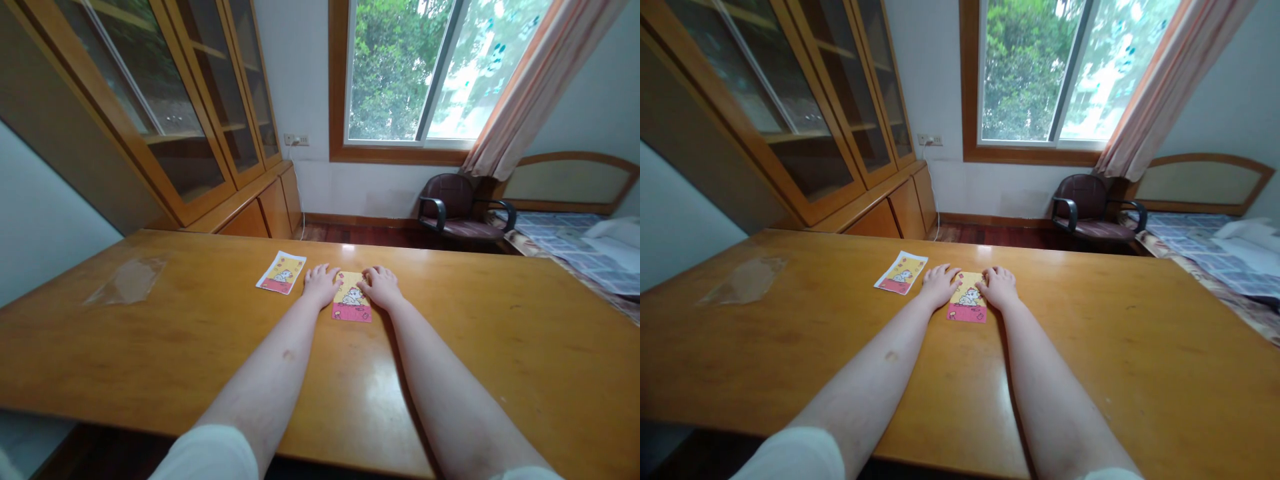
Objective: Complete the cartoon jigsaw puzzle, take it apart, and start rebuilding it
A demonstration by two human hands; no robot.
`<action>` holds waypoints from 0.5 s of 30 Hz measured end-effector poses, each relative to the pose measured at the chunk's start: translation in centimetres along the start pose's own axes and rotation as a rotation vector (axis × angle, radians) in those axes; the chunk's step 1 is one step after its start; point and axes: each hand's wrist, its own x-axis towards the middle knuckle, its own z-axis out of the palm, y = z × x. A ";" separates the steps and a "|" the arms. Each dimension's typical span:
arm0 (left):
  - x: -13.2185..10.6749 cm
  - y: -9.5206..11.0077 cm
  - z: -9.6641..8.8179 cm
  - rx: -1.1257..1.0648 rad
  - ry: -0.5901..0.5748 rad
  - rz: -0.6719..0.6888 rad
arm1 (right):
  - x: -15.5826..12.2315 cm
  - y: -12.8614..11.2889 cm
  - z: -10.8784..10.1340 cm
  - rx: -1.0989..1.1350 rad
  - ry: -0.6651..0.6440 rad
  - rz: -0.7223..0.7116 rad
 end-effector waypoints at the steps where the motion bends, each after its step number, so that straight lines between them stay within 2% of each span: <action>1: 0.0 -0.1 -0.1 -0.009 -0.008 0.009 | 0.1 0.1 0.0 0.006 -0.013 -0.012; 8: -0.1 0.1 -0.8 -0.064 -0.041 0.026 | 0.5 0.4 0.3 0.064 -0.034 -0.053; 15: 0.1 0.4 -1.2 -0.090 -0.071 -0.004 | 0.7 0.0 0.2 0.181 -0.021 0.003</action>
